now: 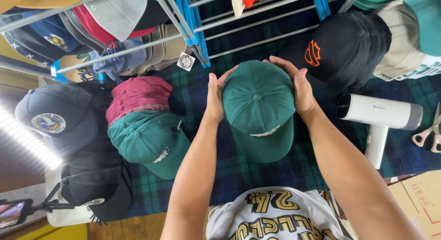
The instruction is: Steaming and brushing a baseball cap to clean and reshape it.
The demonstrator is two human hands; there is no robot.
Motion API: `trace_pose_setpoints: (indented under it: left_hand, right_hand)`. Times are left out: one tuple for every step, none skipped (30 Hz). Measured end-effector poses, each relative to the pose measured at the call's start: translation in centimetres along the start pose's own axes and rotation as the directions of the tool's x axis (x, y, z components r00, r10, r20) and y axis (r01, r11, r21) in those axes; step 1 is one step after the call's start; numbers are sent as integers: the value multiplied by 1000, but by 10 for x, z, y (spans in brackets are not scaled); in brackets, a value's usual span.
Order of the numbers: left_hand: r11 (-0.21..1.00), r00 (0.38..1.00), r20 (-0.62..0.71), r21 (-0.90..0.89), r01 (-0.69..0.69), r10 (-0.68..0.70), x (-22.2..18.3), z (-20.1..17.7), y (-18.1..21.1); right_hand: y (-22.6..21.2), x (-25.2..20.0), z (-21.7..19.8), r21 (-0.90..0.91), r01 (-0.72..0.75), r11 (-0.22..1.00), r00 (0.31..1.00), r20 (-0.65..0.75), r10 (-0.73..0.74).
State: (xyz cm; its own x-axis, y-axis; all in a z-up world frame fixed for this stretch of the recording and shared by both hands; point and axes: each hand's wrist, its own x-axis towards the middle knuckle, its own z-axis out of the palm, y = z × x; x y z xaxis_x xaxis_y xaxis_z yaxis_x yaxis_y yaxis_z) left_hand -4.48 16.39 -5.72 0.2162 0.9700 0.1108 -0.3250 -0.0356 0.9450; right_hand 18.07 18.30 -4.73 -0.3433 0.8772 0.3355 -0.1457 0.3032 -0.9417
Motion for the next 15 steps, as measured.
trace_pose_setpoints:
  left_hand:
    - [1000, 1000, 3, -1, -1, 1, 3, 0, -2]
    - [1000, 1000, -6, -15, -9, 9, 2, 0, -5]
    - [999, 1000, -16, -29, -18, 18, 1, -1, -7]
    - [999, 1000, -18, -28, -20, 19, -1, 1, -5]
    - [999, 999, -24, -11, -38, 38, -2, 3, -2]
    - [998, 998, -23, 5, -57, 57, -2, 6, 0]
    - [998, 998, -19, 4, -59, 59, -4, 0, -7]
    - [995, 993, -65, 0, -98, 98, -5, -5, -16]
    - [991, 984, -111, -2, -137, 136, -6, -11, -24]
    - [991, 985, -110, -3, -134, 132, -12, -5, -25]
    - [980, 969, -152, 57, -190, 196, -18, 1, -26]
    - [964, 947, -189, 119, -239, 259, -25, 6, -27]
    - [966, 949, -188, 117, -233, 251, -25, 9, -27]
    - [965, 944, -206, 98, -244, 259, -26, 14, -28]
    - [964, 938, -224, 79, -255, 266, -27, 18, -28]
  right_hand:
    - [2, 1, -2, -2, 1, 1000, 1000, -2, -1]
    - [3, 1, -2, -16, 18, 1000, 1000, -11, -18]
    - [5, 0, -2, -30, 34, 999, 999, -20, -35]
    - [9, -3, -3, -29, 34, 999, 999, -17, -35]
    - [12, -6, -4, -75, 71, 995, 996, -55, -76]
    - [15, -10, -7, -125, 108, 986, 988, -96, -120]
    - [14, -16, -3, -128, 110, 986, 988, -98, -123]
    - [14, -22, 0, -145, 123, 982, 982, -126, -142]
    - [14, -29, 4, -163, 136, 977, 975, -154, -162]
    - [13, -34, 8, -163, 133, 978, 975, -157, -158]
    - [13, -38, 12, -172, 144, 975, 970, -170, -173]
    - [13, -43, 16, -180, 152, 972, 965, -185, -185]
    - [17, -43, 16, -180, 145, 973, 965, -190, -179]
    - [20, -42, 16, -160, 143, 977, 964, -201, -174]
    - [23, -42, 16, -141, 141, 980, 963, -212, -169]
